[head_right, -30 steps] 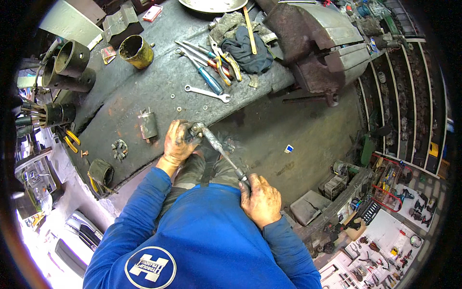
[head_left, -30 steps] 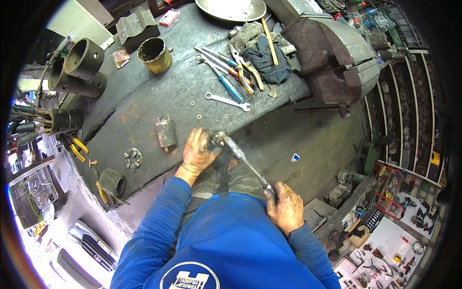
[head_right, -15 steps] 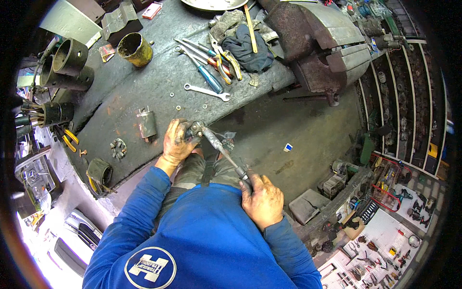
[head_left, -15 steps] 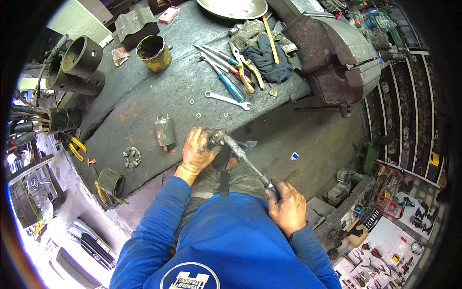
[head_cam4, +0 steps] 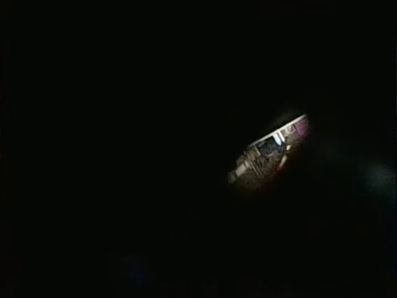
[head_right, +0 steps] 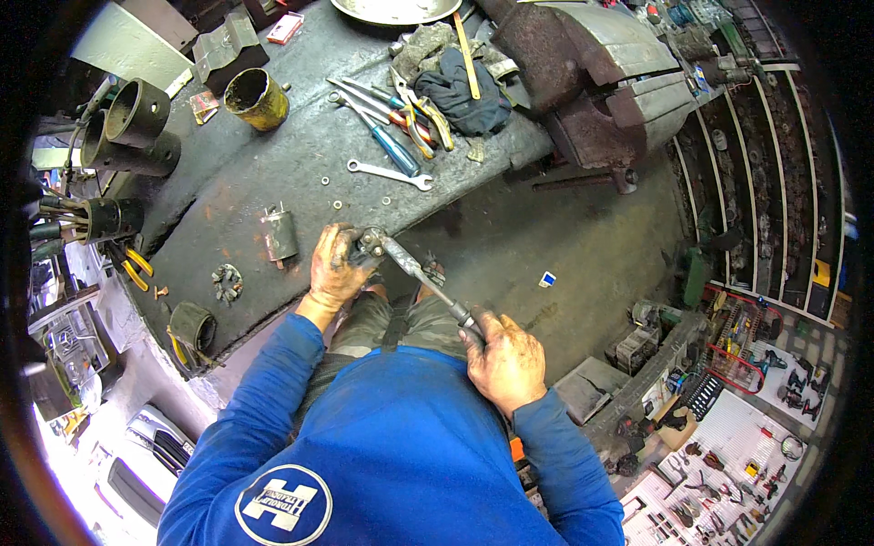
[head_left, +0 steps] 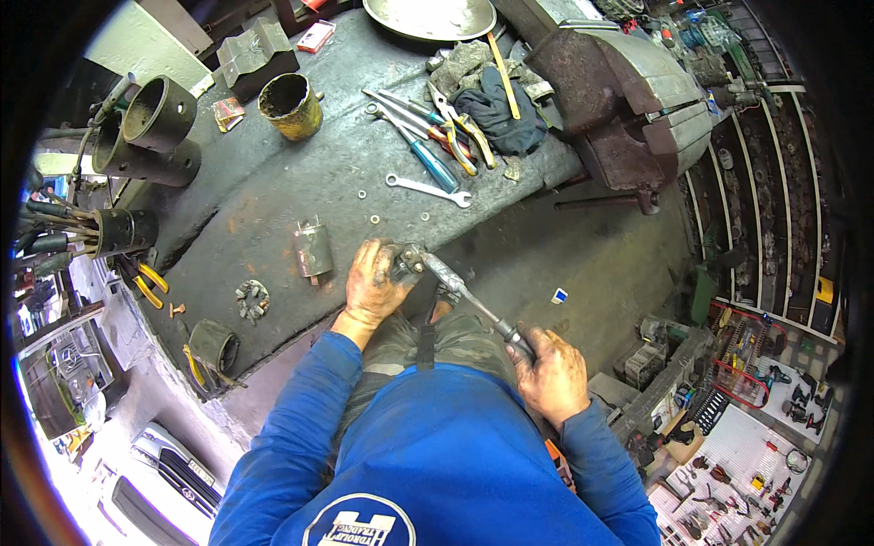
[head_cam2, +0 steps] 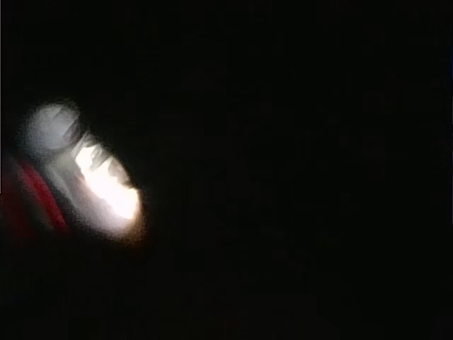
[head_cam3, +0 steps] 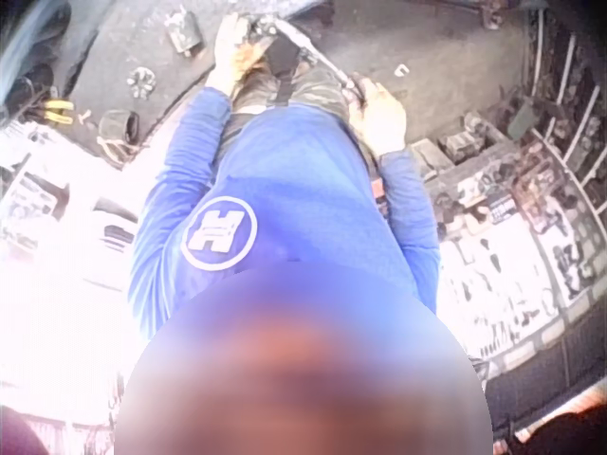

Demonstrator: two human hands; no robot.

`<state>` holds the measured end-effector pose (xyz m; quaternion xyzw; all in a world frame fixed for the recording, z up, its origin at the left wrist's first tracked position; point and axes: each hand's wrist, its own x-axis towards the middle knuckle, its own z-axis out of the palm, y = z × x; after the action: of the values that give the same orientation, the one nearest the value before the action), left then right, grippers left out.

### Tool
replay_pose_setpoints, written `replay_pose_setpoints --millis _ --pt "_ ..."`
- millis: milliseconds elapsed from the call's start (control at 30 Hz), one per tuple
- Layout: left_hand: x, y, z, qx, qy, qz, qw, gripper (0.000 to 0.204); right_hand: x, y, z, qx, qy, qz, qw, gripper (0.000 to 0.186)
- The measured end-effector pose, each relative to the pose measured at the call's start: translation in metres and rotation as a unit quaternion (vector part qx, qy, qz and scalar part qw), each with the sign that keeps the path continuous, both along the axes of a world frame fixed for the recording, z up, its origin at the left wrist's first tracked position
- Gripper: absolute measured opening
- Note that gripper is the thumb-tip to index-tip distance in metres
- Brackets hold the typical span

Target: The person disassembles a small cylindrical mechanical component on a workbench, using a hammer, pliers, and a ratchet to remove and reposition internal parts. The person repeatedly handles the component and its pieces, placing them on the bench and reassembling them by hand.

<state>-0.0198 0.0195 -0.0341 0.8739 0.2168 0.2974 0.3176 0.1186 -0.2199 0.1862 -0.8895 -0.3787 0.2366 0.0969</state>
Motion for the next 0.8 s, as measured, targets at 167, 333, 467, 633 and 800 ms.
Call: replay_pose_setpoints --millis 167,333,467,633,800 --pt "-0.001 0.000 -0.002 0.024 0.006 0.000 1.000 0.056 -0.022 0.003 0.007 -0.051 -0.047 0.007 0.998 0.036" --pt "0.000 -0.001 -0.001 0.006 0.009 0.000 1.000 0.055 -0.008 -0.002 0.002 -0.033 -0.034 0.008 0.999 0.036" --pt "0.000 0.000 0.000 0.015 0.016 0.002 1.000 0.054 -0.008 -0.003 -0.006 -0.027 -0.037 0.008 0.999 0.034" --pt "-0.001 0.000 0.003 0.016 0.006 0.005 1.000 0.057 -0.007 -0.005 -0.005 -0.013 -0.017 0.001 1.000 0.034" --pt "0.001 -0.001 0.003 0.009 0.020 0.009 1.000 0.057 -0.006 -0.006 -0.004 -0.026 -0.004 0.000 1.000 0.035"
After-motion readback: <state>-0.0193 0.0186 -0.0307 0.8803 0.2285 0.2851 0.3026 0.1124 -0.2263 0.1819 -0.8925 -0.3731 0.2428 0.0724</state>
